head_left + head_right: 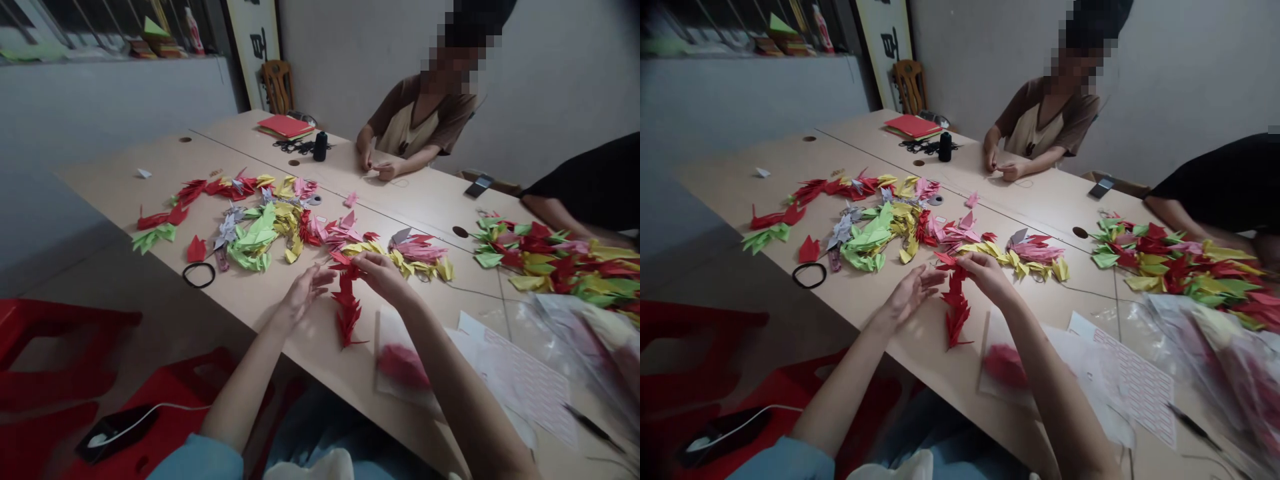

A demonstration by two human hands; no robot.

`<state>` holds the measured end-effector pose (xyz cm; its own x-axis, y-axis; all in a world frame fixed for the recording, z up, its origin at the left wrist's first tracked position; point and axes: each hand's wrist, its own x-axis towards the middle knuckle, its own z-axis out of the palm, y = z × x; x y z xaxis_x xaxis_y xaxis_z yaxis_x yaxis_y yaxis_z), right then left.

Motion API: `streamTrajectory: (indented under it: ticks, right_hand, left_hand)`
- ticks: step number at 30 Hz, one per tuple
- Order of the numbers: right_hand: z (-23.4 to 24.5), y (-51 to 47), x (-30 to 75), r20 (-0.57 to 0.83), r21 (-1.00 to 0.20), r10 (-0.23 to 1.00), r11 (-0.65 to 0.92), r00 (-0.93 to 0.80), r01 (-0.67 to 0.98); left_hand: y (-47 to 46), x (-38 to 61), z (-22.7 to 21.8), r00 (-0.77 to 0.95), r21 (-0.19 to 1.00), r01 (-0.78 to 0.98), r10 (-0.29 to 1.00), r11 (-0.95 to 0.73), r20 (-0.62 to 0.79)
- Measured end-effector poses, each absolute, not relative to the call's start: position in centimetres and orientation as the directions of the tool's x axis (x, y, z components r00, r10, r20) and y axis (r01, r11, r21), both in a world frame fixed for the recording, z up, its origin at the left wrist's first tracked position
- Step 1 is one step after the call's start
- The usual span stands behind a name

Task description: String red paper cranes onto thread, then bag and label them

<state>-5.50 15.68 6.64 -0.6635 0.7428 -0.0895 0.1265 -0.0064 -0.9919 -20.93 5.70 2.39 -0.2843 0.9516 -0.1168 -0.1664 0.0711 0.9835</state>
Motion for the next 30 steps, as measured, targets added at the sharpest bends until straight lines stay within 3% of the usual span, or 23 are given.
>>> streamTrajectory:
  ticks: [6,15,19,22,27,30]
  right_hand:
    - [6.6,14.8,-5.0,-0.104,-0.99,0.765,-0.138,-0.636,-0.003]
    - [8.2,14.1,-4.1,-0.025,-0.99,0.794,-0.103,-0.608,-0.094]
    - [10.2,15.0,-3.2,0.137,-0.986,0.877,0.079,-0.459,-0.145]
    - [13.0,15.6,-2.7,0.282,-0.959,0.823,0.255,-0.493,-0.123]
    - [17.8,15.4,-2.3,0.524,-0.836,0.665,0.521,-0.532,-0.171]
    - [19.9,15.2,-1.4,0.585,-0.777,0.62,0.613,-0.523,-0.143]
  left_hand:
    - [9.3,-21.0,5.4,-0.263,0.942,-0.331,0.964,-0.058,-0.033]
    - [10.3,-21.6,12.2,-0.153,0.947,-0.288,0.983,-0.146,0.105]
    - [10.1,-20.7,15.4,-0.074,0.946,0.056,0.944,-0.319,0.322]
    - [10.0,-19.4,17.7,0.055,0.87,0.249,0.903,-0.427,0.427]
    - [11.0,-17.2,20.3,0.113,0.808,0.216,0.836,-0.548,0.536]
    - [11.6,-15.9,21.4,0.126,0.802,0.148,0.816,-0.578,0.565]
